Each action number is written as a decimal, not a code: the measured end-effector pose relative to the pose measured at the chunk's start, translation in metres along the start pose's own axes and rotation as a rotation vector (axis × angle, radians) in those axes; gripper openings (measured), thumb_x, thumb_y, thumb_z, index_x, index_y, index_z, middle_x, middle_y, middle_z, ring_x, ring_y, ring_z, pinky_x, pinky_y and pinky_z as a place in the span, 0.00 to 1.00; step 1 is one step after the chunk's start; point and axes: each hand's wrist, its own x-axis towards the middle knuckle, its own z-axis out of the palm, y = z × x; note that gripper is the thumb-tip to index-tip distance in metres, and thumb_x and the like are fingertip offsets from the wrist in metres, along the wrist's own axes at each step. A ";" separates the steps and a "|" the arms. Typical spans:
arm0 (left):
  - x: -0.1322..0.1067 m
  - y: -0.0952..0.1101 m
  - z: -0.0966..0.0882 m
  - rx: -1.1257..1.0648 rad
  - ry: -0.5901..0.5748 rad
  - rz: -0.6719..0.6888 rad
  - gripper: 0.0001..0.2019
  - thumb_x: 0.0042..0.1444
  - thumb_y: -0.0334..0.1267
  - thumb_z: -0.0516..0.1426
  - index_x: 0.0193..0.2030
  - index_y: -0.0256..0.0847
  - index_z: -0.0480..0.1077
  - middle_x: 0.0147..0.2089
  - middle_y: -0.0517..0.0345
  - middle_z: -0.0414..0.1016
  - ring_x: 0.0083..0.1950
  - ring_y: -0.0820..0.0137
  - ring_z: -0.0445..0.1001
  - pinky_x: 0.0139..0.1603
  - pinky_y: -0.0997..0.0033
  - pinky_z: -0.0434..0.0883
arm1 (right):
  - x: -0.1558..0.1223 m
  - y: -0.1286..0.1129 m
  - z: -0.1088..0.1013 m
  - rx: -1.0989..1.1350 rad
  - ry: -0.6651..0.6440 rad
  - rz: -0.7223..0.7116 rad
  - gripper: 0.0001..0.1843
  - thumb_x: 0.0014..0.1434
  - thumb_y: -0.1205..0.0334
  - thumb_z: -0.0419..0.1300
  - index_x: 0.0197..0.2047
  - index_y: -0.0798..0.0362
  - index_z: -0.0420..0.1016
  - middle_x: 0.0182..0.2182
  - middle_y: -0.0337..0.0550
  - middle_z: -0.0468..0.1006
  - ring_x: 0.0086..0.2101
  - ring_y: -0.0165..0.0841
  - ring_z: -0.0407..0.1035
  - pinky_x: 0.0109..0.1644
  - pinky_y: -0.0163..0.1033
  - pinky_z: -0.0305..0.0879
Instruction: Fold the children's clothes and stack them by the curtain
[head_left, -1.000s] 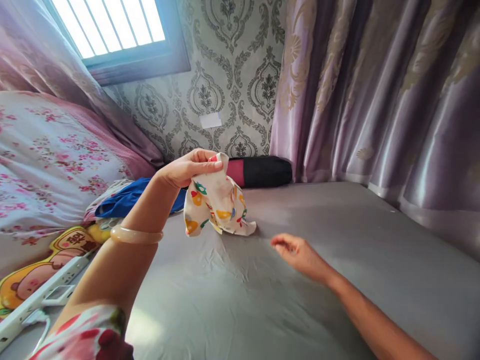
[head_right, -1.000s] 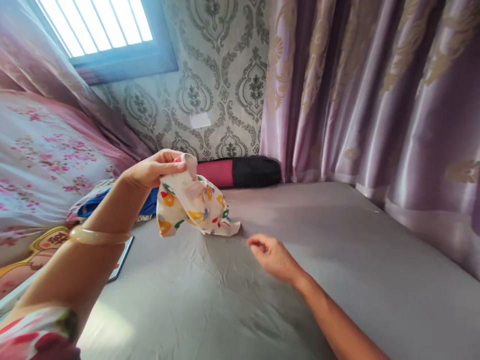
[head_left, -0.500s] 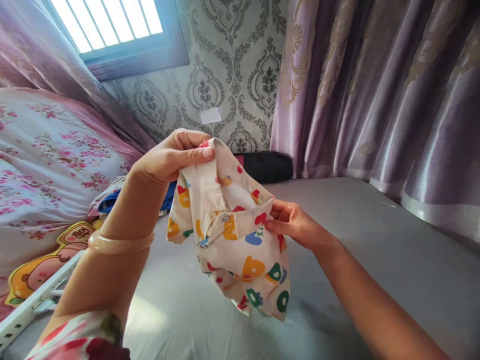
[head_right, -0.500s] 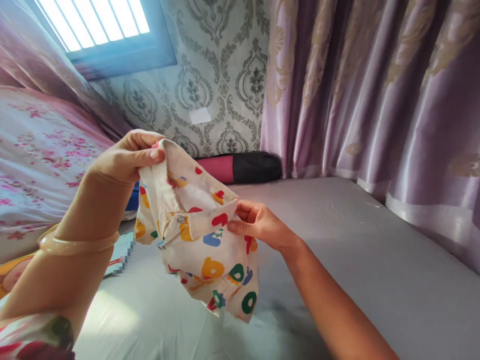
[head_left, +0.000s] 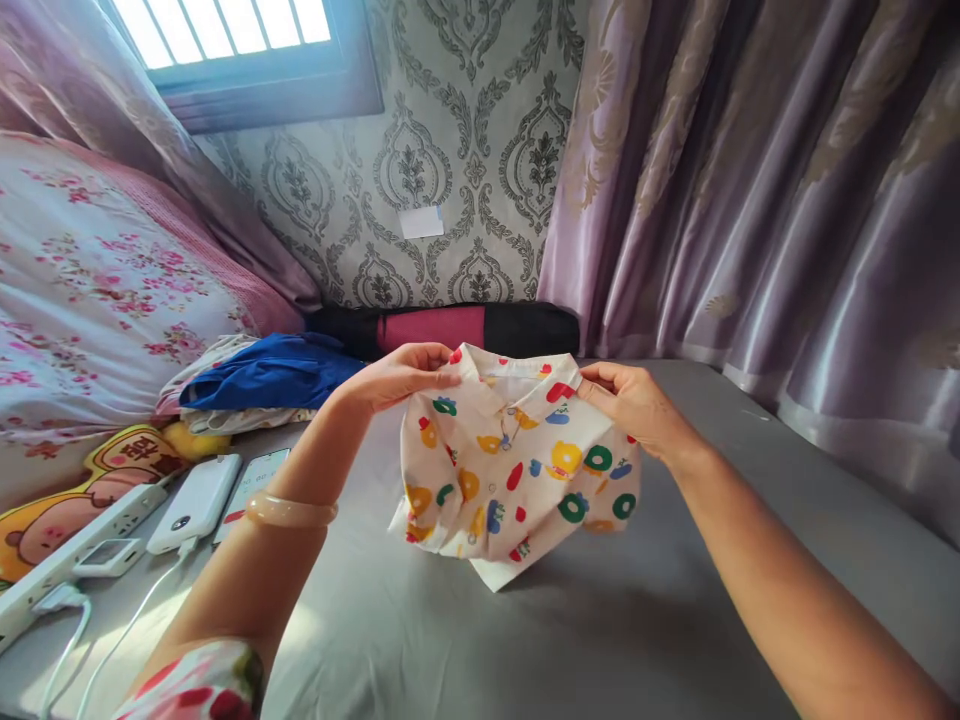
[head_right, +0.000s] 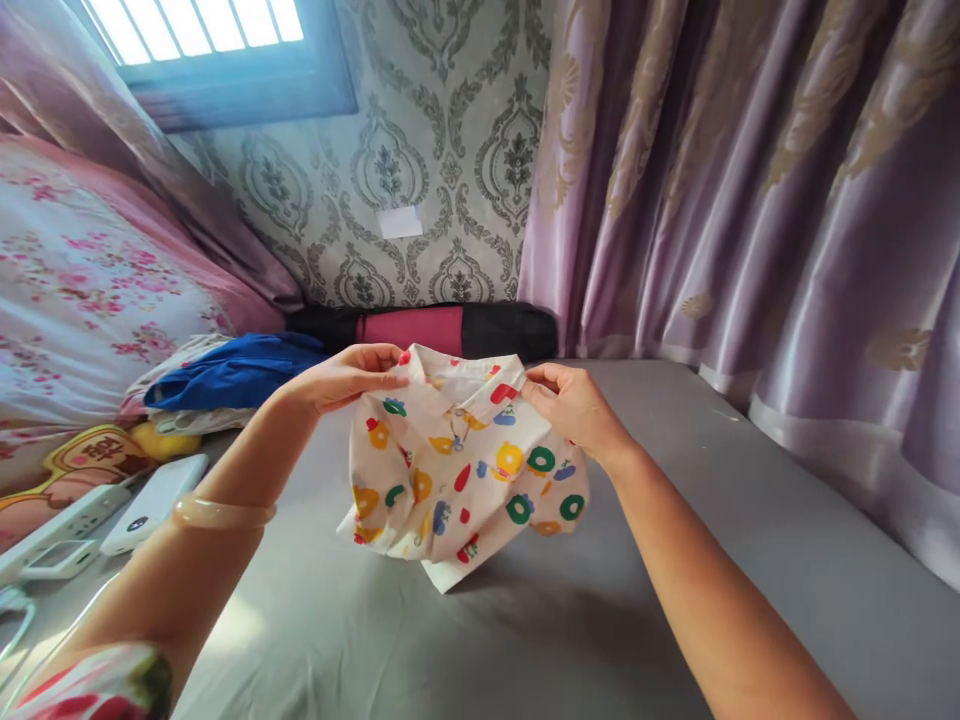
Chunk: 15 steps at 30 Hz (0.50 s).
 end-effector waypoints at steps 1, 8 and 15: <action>0.001 -0.005 -0.001 -0.002 -0.013 -0.005 0.20 0.39 0.41 0.71 0.38 0.37 0.73 0.36 0.55 0.79 0.35 0.71 0.77 0.38 0.72 0.74 | 0.001 0.000 -0.002 -0.033 -0.008 -0.011 0.23 0.46 0.43 0.69 0.37 0.52 0.80 0.31 0.43 0.82 0.30 0.35 0.73 0.31 0.36 0.69; 0.003 -0.030 -0.003 0.041 0.041 -0.055 0.17 0.38 0.43 0.71 0.31 0.37 0.74 0.31 0.57 0.77 0.29 0.72 0.74 0.32 0.73 0.70 | 0.010 0.003 -0.021 -0.240 -0.006 -0.042 0.21 0.49 0.43 0.65 0.34 0.54 0.80 0.28 0.44 0.81 0.26 0.33 0.71 0.25 0.34 0.65; 0.003 -0.036 -0.007 0.070 0.140 -0.039 0.17 0.39 0.46 0.70 0.30 0.38 0.74 0.27 0.57 0.76 0.26 0.73 0.72 0.26 0.75 0.67 | 0.011 -0.020 -0.032 -0.569 0.065 -0.146 0.18 0.53 0.48 0.59 0.27 0.55 0.80 0.19 0.38 0.74 0.20 0.28 0.63 0.21 0.31 0.53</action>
